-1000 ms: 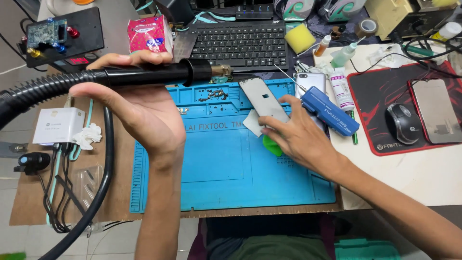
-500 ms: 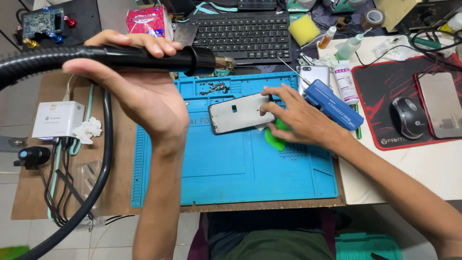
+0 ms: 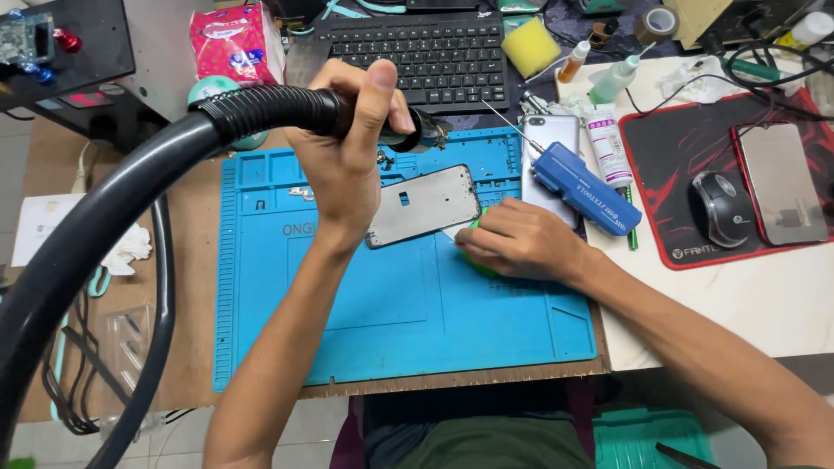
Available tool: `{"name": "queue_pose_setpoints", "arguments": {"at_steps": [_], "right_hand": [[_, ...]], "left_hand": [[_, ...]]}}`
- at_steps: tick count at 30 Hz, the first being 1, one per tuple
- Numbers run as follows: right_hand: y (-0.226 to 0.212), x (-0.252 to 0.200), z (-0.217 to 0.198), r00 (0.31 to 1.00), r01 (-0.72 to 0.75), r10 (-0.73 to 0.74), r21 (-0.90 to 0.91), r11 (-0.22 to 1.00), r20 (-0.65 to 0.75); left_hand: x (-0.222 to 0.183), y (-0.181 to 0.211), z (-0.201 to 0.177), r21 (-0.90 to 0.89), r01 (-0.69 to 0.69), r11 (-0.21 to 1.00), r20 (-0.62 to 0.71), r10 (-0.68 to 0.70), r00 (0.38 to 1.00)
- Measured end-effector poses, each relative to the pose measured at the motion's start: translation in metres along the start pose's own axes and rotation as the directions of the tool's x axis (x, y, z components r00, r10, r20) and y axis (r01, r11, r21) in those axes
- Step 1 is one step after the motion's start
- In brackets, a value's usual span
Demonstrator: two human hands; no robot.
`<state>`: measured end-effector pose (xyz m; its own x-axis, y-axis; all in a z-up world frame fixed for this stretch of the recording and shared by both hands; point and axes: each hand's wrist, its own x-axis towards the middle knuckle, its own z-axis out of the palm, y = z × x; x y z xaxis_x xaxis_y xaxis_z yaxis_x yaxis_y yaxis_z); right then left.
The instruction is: Disassembling a mobile phone by removing screws and using a heat gun to loosen the screen adhesive.
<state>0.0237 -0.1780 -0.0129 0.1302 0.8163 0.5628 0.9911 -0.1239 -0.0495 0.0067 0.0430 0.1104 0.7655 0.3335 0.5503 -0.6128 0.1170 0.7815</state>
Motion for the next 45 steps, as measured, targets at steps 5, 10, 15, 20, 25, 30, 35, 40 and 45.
{"name": "queue_pose_setpoints", "arguments": {"at_steps": [5,10,15,20,25,30,35,40,45], "right_hand": [[-0.004,0.007,-0.006,1.0,-0.009,0.009,0.043,0.999,0.002],[-0.001,0.007,-0.007,0.999,-0.038,0.038,0.074,0.997,0.005],[-0.002,0.008,-0.009,0.999,-0.053,0.054,0.123,0.991,-0.005],[-0.007,0.01,-0.005,0.999,-0.049,0.047,0.164,0.985,0.014],[-0.01,0.011,-0.005,0.998,-0.059,0.054,0.187,0.981,0.029],[-0.009,0.012,-0.006,0.995,-0.101,0.099,0.206,0.973,0.023],[-0.008,0.011,-0.006,0.994,-0.105,0.103,0.206,0.973,0.02],[-0.006,0.01,-0.007,0.995,-0.099,0.097,0.221,0.97,0.022],[-0.006,0.009,-0.007,0.995,-0.101,0.097,0.223,0.97,0.03]], "left_hand": [[0.014,-0.009,0.018,-0.133,0.176,0.975,0.026,-0.174,0.984],[0.023,-0.01,0.028,-0.035,0.147,0.989,0.138,-0.141,0.98],[0.024,-0.015,0.027,-0.218,0.322,0.921,0.121,-0.301,0.946],[0.024,-0.02,0.019,-0.241,0.336,0.911,0.149,-0.307,0.94],[0.025,-0.023,0.017,-0.22,0.321,0.921,0.171,-0.288,0.942],[0.022,-0.03,0.019,-0.211,0.329,0.921,0.179,-0.294,0.939],[0.022,-0.032,0.019,-0.196,0.317,0.928,0.181,-0.284,0.942],[0.023,-0.027,0.018,-0.164,0.288,0.943,0.192,-0.256,0.947],[0.025,-0.022,0.016,-0.095,0.235,0.967,0.218,-0.21,0.953]]}}
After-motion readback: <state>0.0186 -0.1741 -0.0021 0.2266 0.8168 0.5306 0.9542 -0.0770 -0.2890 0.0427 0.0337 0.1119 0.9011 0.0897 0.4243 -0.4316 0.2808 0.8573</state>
